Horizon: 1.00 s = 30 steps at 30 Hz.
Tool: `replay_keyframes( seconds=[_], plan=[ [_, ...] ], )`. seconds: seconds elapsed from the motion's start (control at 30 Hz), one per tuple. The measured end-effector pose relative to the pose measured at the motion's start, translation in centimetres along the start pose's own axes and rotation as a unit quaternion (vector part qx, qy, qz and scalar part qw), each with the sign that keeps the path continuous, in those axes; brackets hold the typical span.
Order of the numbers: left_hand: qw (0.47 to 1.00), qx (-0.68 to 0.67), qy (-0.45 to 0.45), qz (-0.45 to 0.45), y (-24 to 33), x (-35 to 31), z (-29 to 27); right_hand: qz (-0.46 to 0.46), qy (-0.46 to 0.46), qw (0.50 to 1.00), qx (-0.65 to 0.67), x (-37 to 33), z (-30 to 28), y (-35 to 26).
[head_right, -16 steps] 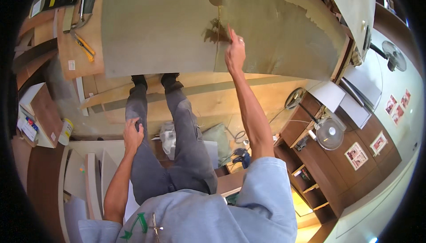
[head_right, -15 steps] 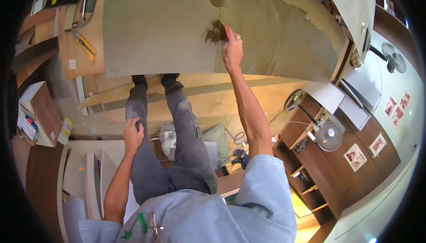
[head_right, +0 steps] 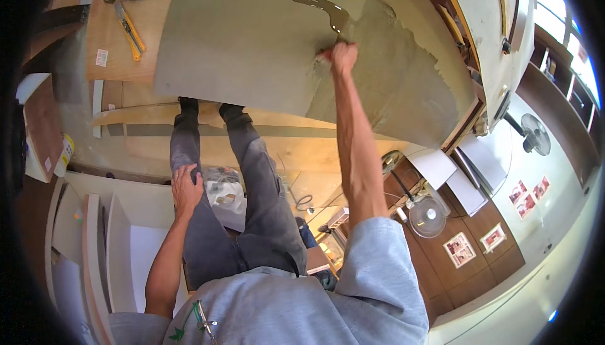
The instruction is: The person applies adhesive from a can onto a curved wooden panel and spreads it evenly using a small red spreader.
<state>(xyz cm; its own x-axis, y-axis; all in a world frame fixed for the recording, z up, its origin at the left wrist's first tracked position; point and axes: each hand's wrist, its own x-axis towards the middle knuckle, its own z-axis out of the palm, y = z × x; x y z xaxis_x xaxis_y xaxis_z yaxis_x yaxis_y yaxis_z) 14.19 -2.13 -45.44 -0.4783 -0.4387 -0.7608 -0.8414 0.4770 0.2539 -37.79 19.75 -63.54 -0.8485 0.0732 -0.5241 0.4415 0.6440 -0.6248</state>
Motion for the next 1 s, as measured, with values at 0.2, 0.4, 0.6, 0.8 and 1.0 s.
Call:
replay_keyframes(
  seconds=[0.2, 0.4, 0.6, 0.8, 1.0],
  plan=[
    [1.0, -0.007, -0.007, -0.004, 1.0, 0.9, -0.1, -0.327, -0.096, 0.844, -0.413, 18.0, -1.1, -12.9],
    [1.0, 0.001, -0.018, 0.009, 1.3, 1.5, -1.2, -0.461, -0.026, 0.741, -0.488, 10.5, -3.2, -12.0],
    [0.999, -0.007, -0.032, 0.034, 1.1, 2.8, -1.9, -0.392, -0.067, 0.794, -0.46, -4.5, -7.7, -2.9],
    [0.997, 0.0, -0.046, 0.055, 0.2, 3.6, -3.3, -0.321, -0.066, 0.828, -0.455, -18.9, -7.7, 6.5],
    [0.997, 0.002, -0.052, 0.05, -1.1, 3.5, -3.7, -0.205, -0.131, 0.907, -0.343, -26.3, -7.4, 7.5]
  ],
)
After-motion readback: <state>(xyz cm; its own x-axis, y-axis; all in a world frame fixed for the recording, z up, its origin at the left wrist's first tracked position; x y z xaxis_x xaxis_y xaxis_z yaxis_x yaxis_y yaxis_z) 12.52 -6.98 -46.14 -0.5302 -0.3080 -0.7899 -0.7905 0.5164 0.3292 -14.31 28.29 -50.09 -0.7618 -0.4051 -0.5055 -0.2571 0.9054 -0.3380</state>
